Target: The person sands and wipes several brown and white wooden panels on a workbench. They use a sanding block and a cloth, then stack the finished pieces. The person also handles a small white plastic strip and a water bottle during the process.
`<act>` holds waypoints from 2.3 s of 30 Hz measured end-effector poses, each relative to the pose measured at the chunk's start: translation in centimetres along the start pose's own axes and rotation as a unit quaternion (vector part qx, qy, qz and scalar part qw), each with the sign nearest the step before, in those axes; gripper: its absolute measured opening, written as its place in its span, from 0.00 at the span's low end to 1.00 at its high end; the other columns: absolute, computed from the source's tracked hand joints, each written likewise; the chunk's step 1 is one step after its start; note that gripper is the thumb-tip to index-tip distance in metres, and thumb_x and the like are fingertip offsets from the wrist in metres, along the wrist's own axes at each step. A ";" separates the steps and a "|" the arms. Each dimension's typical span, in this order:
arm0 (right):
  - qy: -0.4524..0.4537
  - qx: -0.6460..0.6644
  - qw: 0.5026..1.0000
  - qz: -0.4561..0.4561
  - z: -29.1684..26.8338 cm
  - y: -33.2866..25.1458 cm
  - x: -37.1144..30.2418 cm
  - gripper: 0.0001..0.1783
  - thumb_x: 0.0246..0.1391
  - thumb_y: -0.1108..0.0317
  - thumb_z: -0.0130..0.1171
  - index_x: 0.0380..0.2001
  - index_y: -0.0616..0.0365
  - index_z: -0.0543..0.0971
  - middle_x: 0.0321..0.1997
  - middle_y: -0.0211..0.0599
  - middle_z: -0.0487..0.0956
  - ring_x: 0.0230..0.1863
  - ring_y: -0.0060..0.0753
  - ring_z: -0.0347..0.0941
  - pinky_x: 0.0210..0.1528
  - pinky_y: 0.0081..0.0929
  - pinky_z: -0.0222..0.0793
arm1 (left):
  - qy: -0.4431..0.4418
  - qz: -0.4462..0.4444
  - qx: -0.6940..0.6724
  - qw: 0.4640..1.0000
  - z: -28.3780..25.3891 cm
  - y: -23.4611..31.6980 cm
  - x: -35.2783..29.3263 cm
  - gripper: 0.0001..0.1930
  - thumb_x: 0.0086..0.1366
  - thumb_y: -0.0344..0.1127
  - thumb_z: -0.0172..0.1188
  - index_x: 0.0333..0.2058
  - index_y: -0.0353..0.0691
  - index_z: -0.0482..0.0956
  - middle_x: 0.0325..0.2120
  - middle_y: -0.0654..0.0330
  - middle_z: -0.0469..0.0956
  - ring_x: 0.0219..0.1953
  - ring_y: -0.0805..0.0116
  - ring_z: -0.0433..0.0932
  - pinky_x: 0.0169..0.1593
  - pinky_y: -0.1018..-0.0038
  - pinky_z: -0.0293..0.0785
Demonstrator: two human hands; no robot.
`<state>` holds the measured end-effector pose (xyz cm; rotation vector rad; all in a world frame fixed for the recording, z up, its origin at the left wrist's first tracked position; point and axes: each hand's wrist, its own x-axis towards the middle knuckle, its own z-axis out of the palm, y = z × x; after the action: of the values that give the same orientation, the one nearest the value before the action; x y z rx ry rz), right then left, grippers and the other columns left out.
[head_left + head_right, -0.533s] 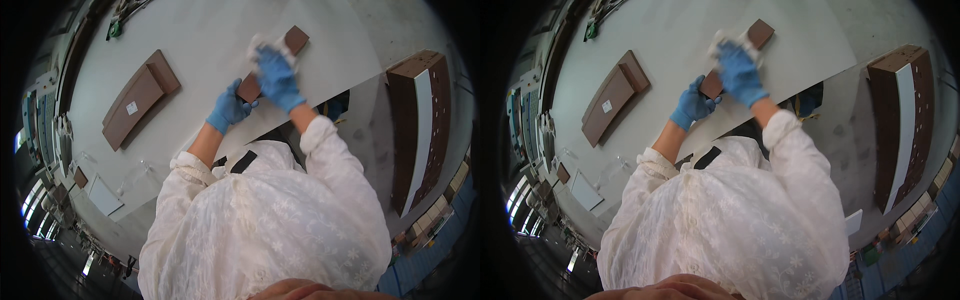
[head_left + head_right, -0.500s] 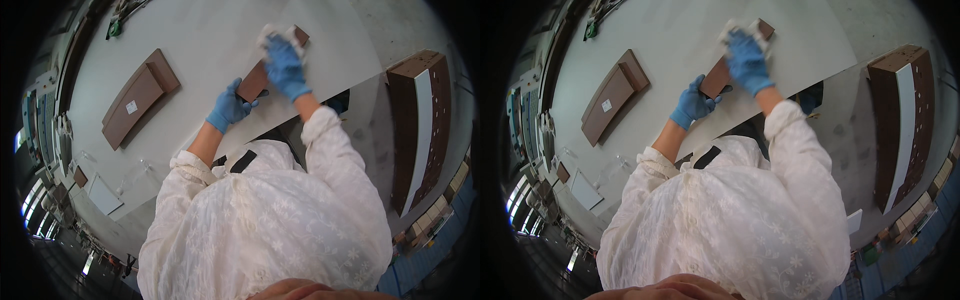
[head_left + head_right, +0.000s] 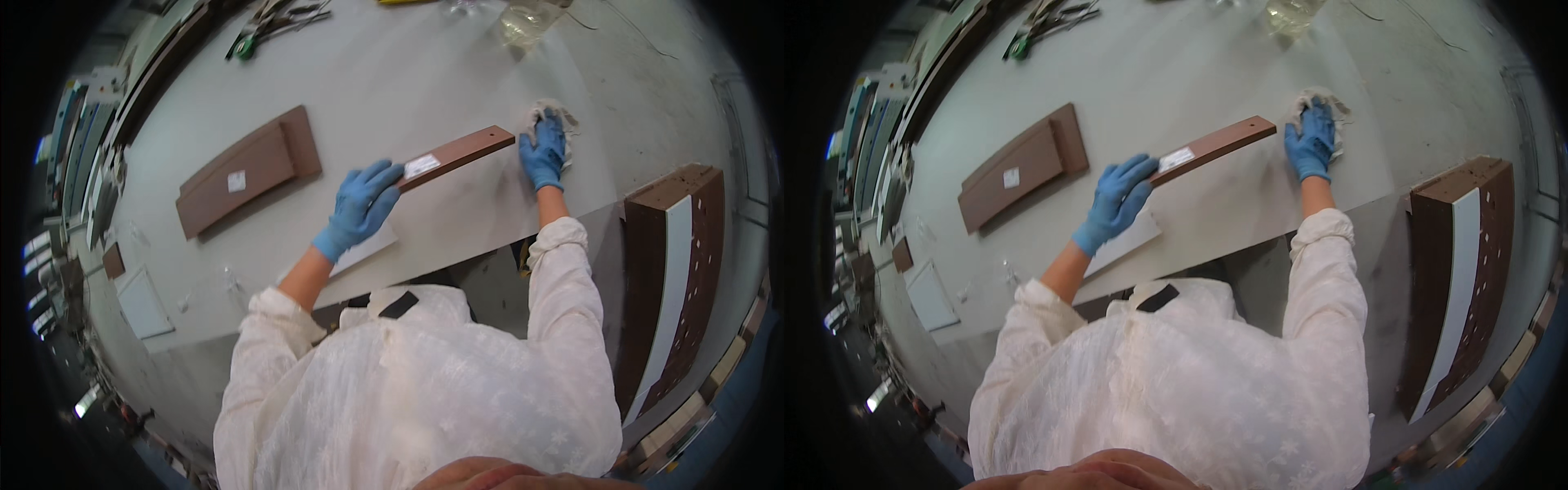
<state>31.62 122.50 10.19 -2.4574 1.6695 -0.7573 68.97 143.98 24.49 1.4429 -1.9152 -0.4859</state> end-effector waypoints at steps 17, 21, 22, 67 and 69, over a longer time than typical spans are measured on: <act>-0.052 -0.134 0.985 0.094 -5.1 -8.3 -5.1 0.34 0.58 0.45 0.62 0.60 0.56 0.77 0.75 0.48 0.64 0.77 0.51 0.54 0.77 0.51 0.47 | -0.018 -0.102 0.165 0.981 0.1 -3.7 -11.4 0.39 0.58 0.50 0.68 0.67 0.42 0.69 0.67 0.38 0.65 0.67 0.36 0.64 0.68 0.50 0.62; -0.028 -0.112 0.990 0.080 -5.6 -12.1 -8.9 0.30 0.58 0.48 0.61 0.56 0.58 0.80 0.73 0.46 0.68 0.76 0.50 0.57 0.77 0.53 0.47 | -0.039 -0.185 0.184 0.965 -2.4 -1.6 -20.1 0.48 0.53 0.57 0.70 0.69 0.42 0.65 0.67 0.38 0.64 0.69 0.36 0.61 0.70 0.49 0.58; -0.023 -0.115 0.991 0.067 -5.6 -13.1 -9.9 0.29 0.58 0.49 0.62 0.55 0.58 0.81 0.73 0.46 0.68 0.76 0.50 0.57 0.76 0.53 0.47 | -0.059 -0.200 0.190 0.959 -3.0 -1.2 -22.2 0.49 0.53 0.57 0.70 0.70 0.41 0.64 0.67 0.39 0.64 0.69 0.37 0.61 0.70 0.49 0.58; -0.167 0.301 0.914 0.214 16.1 -26.3 34.3 0.30 0.64 0.55 0.51 0.66 0.56 0.74 0.37 0.39 0.88 0.33 0.28 0.85 0.47 0.28 0.77 | 0.211 -0.213 0.248 0.921 -2.7 -11.5 -14.2 0.29 0.56 0.40 0.71 0.57 0.40 0.79 0.57 0.50 0.73 0.60 0.46 0.71 0.61 0.54 0.68; -0.196 0.239 0.925 0.223 18.0 -26.5 36.7 0.30 0.64 0.55 0.50 0.66 0.55 0.74 0.36 0.39 0.88 0.33 0.28 0.86 0.48 0.29 0.77 | 0.163 -0.259 0.261 0.916 -0.6 -11.4 -14.6 0.28 0.56 0.40 0.71 0.55 0.40 0.79 0.56 0.52 0.74 0.58 0.46 0.72 0.60 0.54 0.69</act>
<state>72.60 96.81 16.17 -1.6755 1.5661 -0.4900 79.51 154.19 13.17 2.2392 -1.4342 0.0640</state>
